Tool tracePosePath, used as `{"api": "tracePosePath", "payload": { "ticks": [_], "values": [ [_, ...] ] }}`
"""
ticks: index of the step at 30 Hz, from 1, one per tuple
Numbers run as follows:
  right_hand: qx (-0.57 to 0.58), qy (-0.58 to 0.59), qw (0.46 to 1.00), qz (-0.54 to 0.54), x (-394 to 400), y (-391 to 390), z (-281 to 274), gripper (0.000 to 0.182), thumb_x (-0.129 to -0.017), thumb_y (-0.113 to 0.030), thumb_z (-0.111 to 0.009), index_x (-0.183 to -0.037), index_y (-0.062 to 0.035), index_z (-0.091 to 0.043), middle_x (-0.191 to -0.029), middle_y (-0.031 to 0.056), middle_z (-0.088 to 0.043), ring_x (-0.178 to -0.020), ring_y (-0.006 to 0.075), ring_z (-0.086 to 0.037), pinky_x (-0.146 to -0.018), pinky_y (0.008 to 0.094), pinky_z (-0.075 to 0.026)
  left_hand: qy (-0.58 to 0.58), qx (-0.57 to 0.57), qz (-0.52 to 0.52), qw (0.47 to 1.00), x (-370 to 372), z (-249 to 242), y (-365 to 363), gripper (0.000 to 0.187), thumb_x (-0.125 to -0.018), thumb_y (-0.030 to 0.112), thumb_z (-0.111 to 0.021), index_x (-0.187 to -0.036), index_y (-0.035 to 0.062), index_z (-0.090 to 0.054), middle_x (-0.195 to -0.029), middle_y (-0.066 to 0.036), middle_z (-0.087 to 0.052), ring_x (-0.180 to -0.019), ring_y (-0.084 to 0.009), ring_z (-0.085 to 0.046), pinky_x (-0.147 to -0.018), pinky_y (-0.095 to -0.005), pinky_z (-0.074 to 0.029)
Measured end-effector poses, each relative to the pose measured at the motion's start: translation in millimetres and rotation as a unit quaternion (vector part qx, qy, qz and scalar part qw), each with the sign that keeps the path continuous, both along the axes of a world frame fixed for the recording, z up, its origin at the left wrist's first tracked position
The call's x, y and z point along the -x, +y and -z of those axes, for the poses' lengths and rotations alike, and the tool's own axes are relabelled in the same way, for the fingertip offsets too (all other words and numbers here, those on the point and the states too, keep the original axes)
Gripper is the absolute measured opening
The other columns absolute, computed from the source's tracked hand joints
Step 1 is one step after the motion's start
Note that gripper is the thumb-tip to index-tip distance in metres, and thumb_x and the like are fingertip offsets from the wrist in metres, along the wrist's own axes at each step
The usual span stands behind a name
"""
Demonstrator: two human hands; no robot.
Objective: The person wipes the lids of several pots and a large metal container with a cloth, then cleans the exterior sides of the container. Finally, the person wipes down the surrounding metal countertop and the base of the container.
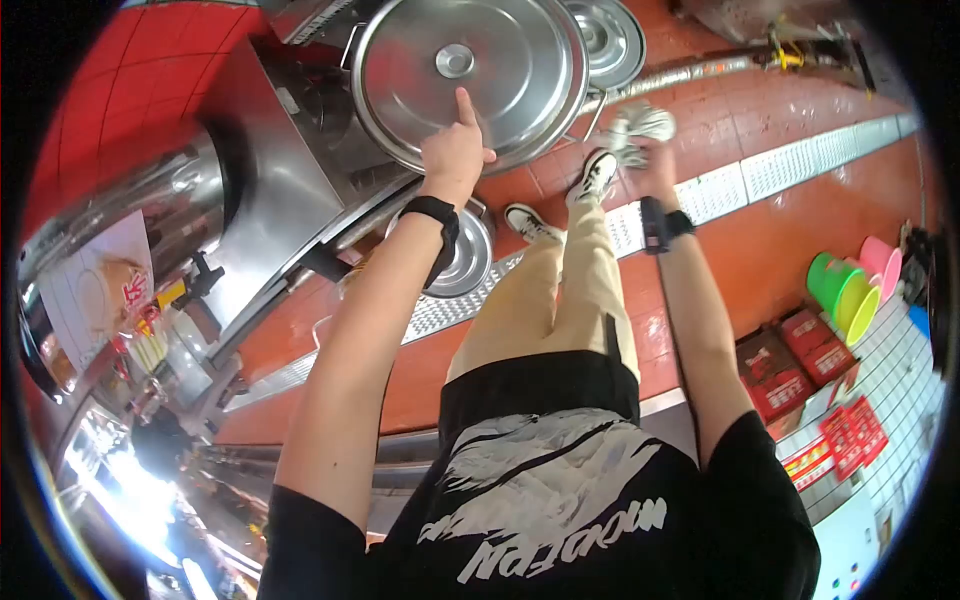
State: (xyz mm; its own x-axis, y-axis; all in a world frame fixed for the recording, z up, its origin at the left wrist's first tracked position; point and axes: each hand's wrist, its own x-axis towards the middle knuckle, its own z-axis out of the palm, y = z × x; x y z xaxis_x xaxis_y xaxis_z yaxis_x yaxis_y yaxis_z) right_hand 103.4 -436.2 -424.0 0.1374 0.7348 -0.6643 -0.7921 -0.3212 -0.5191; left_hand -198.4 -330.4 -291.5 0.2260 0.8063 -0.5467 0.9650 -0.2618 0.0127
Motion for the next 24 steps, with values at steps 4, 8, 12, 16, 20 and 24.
{"api": "tracePosePath", "payload": {
  "ticks": [4,8,12,16,20,24],
  "values": [
    [-0.052,-0.259,0.964,0.028,-22,59,-103,0.035,-0.08,0.002,-0.053,-0.114,-0.0039,-0.054,-0.099,0.0072,-0.06,-0.086,0.0217,-0.061,-0.075,0.0346,-0.054,-0.027,0.013,-0.046,0.998,-5,9,-3,0.113,-0.076,0.037,-0.077,-0.154,-0.0001,-0.004,-0.097,-0.016,-0.073,-0.087,-0.0296,-0.071,-0.091,-0.0593,-0.048],
    [-0.14,-0.62,0.751,-0.18,36,84,-104,0.049,-0.077,-0.004,-0.063,-0.125,-0.0051,-0.051,-0.113,0.0136,-0.058,-0.102,0.0306,-0.056,-0.088,0.0469,-0.048,-0.027,0.0,-0.049,0.998,-4,3,-4,0.113,-0.076,0.032,-0.078,-0.154,0.0005,-0.003,-0.096,-0.016,-0.073,-0.088,-0.0306,-0.071,-0.1,-0.0601,-0.045],
    [-0.16,-0.768,0.484,-0.388,126,80,-114,0.081,-0.068,-0.012,-0.075,-0.141,-0.0076,-0.04,-0.146,0.0225,-0.037,-0.137,0.0469,-0.028,-0.109,0.06,-0.027,-0.057,-0.008,-0.065,0.996,-1,2,-6,0.113,-0.073,0.03,-0.079,-0.154,0.0009,-0.006,-0.09,-0.017,-0.073,-0.084,-0.0317,-0.072,-0.097,-0.0598,-0.047],
    [-0.161,-0.791,0.433,-0.401,147,85,-111,0.079,-0.067,-0.012,-0.074,-0.139,-0.0101,-0.041,-0.141,0.0199,-0.04,-0.135,0.0443,-0.032,-0.111,0.0582,-0.026,-0.046,-0.025,-0.052,0.997,0,7,-5,0.113,-0.072,0.03,-0.08,-0.154,0.0007,-0.008,-0.085,-0.017,-0.073,-0.077,-0.0291,-0.072,-0.095,-0.0581,-0.049],
    [-0.198,-0.775,0.454,-0.392,141,83,-112,0.066,-0.066,-0.007,-0.068,-0.128,-0.0099,-0.049,-0.12,0.0167,-0.052,-0.117,0.0381,-0.045,-0.102,0.0507,-0.036,-0.056,-0.014,-0.061,0.996,2,5,-3,0.102,-0.078,0.022,-0.072,-0.154,0.0005,-0.008,-0.081,-0.019,-0.072,-0.073,-0.0301,-0.072,-0.094,-0.0559,-0.049],
    [-0.276,-0.696,0.47,-0.467,120,70,-104,0.055,-0.066,-0.008,-0.069,-0.119,-0.0068,-0.053,-0.114,0.0185,-0.053,-0.114,0.0388,-0.048,-0.102,0.0506,-0.036,-0.04,-0.037,-0.049,0.997,5,20,-12,0.091,-0.083,0.009,-0.057,-0.154,0.0005,-0.001,-0.076,-0.02,-0.07,-0.067,-0.0335,-0.07,-0.094,-0.0552,-0.049]
  ]
}}
